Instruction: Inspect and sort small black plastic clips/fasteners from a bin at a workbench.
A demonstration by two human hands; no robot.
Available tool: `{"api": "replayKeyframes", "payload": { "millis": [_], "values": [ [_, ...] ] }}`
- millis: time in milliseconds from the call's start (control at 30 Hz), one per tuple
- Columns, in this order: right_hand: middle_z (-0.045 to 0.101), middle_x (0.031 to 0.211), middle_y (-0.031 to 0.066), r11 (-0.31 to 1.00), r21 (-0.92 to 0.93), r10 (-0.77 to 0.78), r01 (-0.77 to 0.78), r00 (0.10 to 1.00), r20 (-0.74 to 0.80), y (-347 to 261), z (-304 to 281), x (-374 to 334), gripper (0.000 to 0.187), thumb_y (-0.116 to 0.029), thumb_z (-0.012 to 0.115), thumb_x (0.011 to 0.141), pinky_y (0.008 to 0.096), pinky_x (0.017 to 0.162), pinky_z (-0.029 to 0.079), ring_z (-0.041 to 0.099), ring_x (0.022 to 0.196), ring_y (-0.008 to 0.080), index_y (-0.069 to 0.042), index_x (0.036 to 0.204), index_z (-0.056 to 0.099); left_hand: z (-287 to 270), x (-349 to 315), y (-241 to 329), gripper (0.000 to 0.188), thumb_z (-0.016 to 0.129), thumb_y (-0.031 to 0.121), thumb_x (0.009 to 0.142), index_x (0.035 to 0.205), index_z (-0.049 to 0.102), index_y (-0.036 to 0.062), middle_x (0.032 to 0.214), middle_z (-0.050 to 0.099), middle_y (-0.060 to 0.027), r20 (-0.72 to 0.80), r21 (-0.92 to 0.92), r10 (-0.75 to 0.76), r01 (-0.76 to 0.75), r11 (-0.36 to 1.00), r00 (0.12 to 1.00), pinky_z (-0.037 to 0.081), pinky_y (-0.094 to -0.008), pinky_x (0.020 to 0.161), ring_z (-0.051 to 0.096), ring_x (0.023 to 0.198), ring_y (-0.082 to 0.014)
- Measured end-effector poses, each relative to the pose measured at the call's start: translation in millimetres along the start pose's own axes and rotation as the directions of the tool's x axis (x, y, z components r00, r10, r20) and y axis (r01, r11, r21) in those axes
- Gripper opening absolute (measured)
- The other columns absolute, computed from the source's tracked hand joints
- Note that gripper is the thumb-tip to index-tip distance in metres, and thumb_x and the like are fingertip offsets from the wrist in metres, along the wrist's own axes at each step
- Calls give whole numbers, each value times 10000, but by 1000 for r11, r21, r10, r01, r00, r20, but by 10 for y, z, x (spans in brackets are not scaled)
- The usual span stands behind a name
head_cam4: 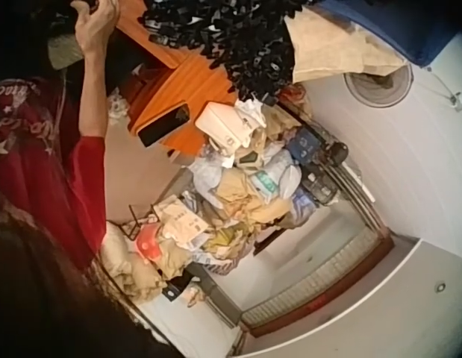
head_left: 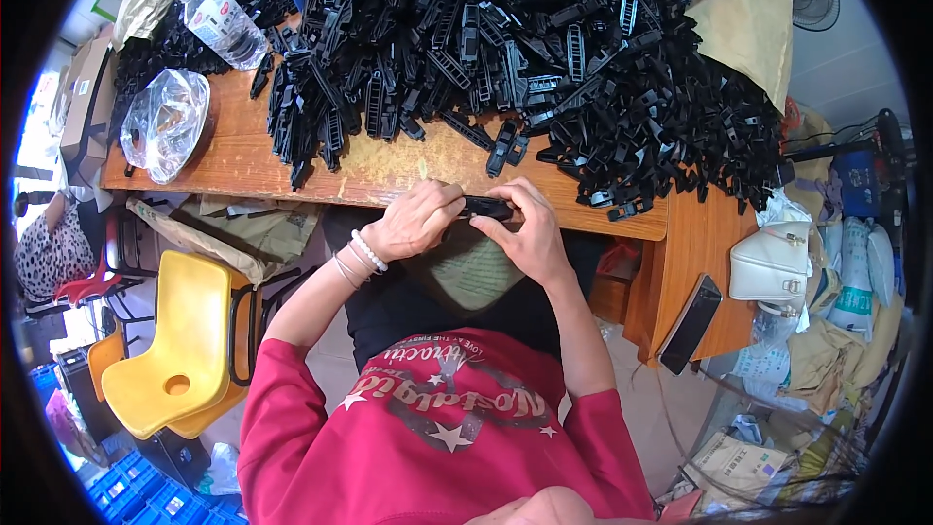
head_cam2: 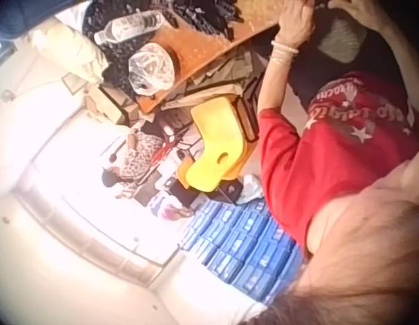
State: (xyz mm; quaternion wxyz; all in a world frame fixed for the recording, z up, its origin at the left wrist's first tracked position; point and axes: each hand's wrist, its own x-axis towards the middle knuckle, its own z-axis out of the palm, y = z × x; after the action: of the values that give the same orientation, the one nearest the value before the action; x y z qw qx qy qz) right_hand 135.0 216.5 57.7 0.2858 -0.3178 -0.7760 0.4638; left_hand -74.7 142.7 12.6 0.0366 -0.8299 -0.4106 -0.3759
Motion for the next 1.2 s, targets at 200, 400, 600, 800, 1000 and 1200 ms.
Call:
{"api": "replayKeyframes", "payload": {
  "millis": [200, 400, 600, 800, 1000, 1200],
  "values": [
    [627, 964, 112, 999, -27, 23, -20, 995, 94, -6, -55, -4, 365, -194, 757, 871, 296, 640, 507, 601, 689, 177, 59, 1112, 652, -5, 18, -12, 548, 689, 29, 666, 1179, 504, -24, 1159, 570, -173, 14, -11, 36, -36, 999, 999, 504, -404, 787, 594, 884, -317],
    [661, 1010, 162, 999, -30, -27, 33, 986, 166, 41, -161, 21, 399, -240, 763, 875, 351, 706, 532, 664, 799, 283, 63, 1113, 659, 3, 11, -18, 481, 681, 33, 682, 1130, 518, -31, 1139, 587, -165, 8, 0, 72, -72, 997, 997, 511, -393, 761, 601, 863, -291],
    [669, 998, 178, 994, -90, -42, 57, 987, 157, 17, -137, 45, 412, -256, 791, 843, 399, 744, 527, 671, 884, 348, 52, 1088, 669, -23, 28, -12, 419, 689, 27, 730, 1113, 528, -23, 1123, 598, -150, 31, 0, 50, -50, 999, 998, 511, -391, 766, 602, 875, -283],
    [616, 930, 104, 942, -297, -176, 158, 984, -37, 30, -146, 20, 358, -133, 827, 778, 340, 677, 478, 596, 801, 236, 37, 1055, 677, -35, 171, 44, 342, 711, 36, 769, 1089, 593, 18, 1097, 613, -117, 38, -44, -249, 251, 967, 968, 463, -418, 892, 573, 1007, -312],
    [582, 905, 97, 984, -138, -122, 116, 992, -35, 158, -115, 18, 243, -6, 795, 742, 346, 770, 466, 574, 876, 248, 50, 968, 724, -75, 265, 61, 254, 718, 45, 781, 1023, 642, 25, 1022, 628, -101, 89, -163, -372, 382, 910, 924, 440, -409, 881, 568, 971, -314],
    [580, 883, 105, 964, -195, -204, 181, 974, -103, 172, -19, 56, 251, -8, 789, 732, 366, 712, 468, 576, 845, 267, 38, 973, 736, -63, 263, 39, 243, 729, 42, 778, 1007, 653, 17, 1011, 639, -108, 87, -186, -376, 386, 903, 922, 457, -405, 860, 581, 944, -317]
  ]
}}
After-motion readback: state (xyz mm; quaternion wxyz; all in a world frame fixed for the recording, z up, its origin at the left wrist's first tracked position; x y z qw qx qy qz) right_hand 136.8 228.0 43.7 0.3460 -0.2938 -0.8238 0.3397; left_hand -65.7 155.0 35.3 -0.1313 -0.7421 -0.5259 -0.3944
